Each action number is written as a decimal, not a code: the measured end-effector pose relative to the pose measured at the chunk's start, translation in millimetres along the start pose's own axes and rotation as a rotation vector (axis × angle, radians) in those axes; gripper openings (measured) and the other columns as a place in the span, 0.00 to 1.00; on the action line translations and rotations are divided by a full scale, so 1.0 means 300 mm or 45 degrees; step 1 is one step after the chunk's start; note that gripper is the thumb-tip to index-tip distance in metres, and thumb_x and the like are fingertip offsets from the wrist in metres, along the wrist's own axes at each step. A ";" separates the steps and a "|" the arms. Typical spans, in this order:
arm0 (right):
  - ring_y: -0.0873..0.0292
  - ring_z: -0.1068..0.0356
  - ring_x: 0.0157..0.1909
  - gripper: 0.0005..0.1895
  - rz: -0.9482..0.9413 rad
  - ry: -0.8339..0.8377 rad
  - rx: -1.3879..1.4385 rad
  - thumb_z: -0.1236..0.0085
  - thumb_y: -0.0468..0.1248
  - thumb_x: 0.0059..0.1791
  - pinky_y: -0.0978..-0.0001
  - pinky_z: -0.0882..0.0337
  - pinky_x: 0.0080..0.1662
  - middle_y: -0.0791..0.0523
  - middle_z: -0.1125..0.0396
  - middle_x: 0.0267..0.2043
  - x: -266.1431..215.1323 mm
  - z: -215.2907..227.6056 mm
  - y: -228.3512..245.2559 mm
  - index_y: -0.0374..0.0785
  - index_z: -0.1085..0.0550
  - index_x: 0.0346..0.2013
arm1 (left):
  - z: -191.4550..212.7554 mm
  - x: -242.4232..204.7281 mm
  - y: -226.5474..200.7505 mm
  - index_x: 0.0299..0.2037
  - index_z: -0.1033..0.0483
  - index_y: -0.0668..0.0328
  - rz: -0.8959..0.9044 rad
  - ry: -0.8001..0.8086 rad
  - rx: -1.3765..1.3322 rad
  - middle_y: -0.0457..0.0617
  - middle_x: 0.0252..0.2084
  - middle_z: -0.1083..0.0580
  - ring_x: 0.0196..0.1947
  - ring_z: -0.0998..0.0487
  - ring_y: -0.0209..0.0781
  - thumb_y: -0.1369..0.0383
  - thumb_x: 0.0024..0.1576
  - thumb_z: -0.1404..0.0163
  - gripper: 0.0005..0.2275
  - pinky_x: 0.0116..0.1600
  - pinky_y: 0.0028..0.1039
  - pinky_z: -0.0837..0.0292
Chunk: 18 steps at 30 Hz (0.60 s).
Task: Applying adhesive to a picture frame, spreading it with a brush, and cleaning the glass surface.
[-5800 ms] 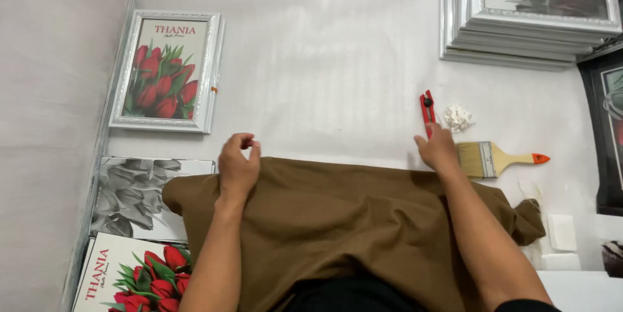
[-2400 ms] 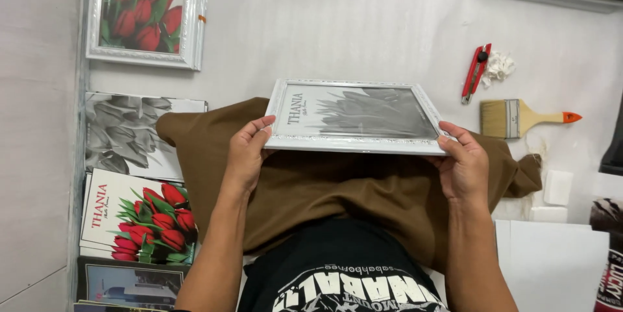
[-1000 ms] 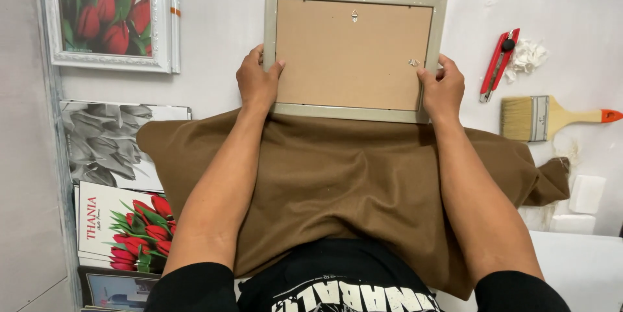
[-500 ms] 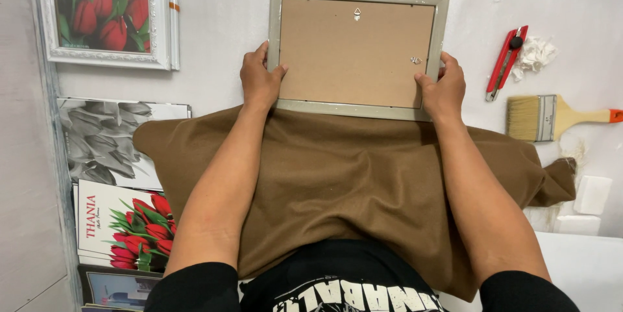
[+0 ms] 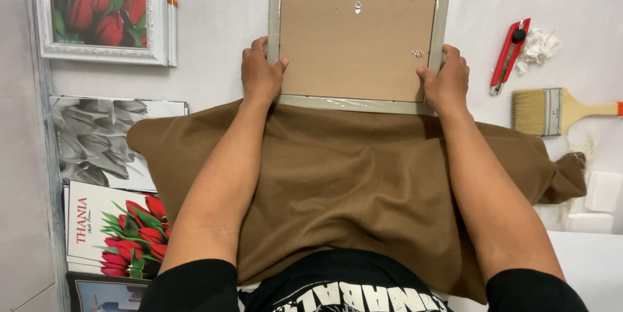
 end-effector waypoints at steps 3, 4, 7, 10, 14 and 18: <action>0.37 0.32 0.55 0.32 -0.006 -0.014 0.024 0.30 0.37 0.52 0.41 0.29 0.53 0.43 0.35 0.48 -0.003 -0.002 -0.003 0.30 0.35 0.65 | -0.028 0.017 0.055 0.61 0.32 0.58 0.030 -0.009 0.025 0.51 0.47 0.30 0.53 0.23 0.53 0.62 0.55 0.35 0.26 0.56 0.42 0.24; 0.37 0.32 0.55 0.32 -0.004 -0.019 0.023 0.30 0.37 0.52 0.41 0.29 0.53 0.43 0.35 0.48 -0.007 -0.001 -0.008 0.30 0.35 0.65 | -0.022 0.006 0.048 0.61 0.32 0.58 0.027 -0.011 0.022 0.51 0.47 0.30 0.53 0.23 0.53 0.62 0.55 0.35 0.26 0.56 0.42 0.24; 0.34 0.32 0.57 0.34 0.015 0.001 0.004 0.30 0.37 0.52 0.37 0.30 0.54 0.41 0.34 0.50 -0.018 0.010 0.015 0.29 0.36 0.66 | -0.006 -0.008 0.036 0.61 0.30 0.60 0.040 0.007 0.029 0.53 0.46 0.29 0.52 0.22 0.55 0.62 0.56 0.37 0.25 0.55 0.43 0.24; 0.30 0.34 0.60 0.33 0.003 0.039 0.038 0.33 0.35 0.53 0.35 0.32 0.56 0.37 0.35 0.53 -0.048 0.024 0.052 0.26 0.38 0.67 | 0.011 -0.017 0.028 0.60 0.29 0.60 0.008 -0.015 -0.015 0.53 0.46 0.28 0.51 0.22 0.56 0.63 0.55 0.36 0.24 0.55 0.44 0.24; 0.29 0.33 0.59 0.32 -0.012 -0.002 0.076 0.33 0.33 0.53 0.34 0.31 0.55 0.35 0.35 0.53 -0.048 0.023 0.050 0.26 0.38 0.67 | 0.029 -0.022 0.015 0.62 0.28 0.61 -0.050 -0.004 -0.075 0.55 0.44 0.27 0.50 0.21 0.57 0.65 0.55 0.36 0.25 0.55 0.44 0.25; 0.28 0.33 0.58 0.32 -0.017 -0.014 0.094 0.33 0.33 0.53 0.33 0.31 0.54 0.34 0.35 0.53 -0.051 0.025 0.037 0.26 0.38 0.67 | 0.039 -0.035 -0.011 0.62 0.28 0.65 -0.064 -0.003 -0.102 0.58 0.44 0.27 0.51 0.21 0.60 0.69 0.55 0.36 0.25 0.56 0.46 0.25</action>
Point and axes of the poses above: each hand's wrist, its own x-axis towards the middle knuckle, its own z-axis out of the back of the hand, y = z × x, the point moved 9 cm from there along x, towards the middle knuckle
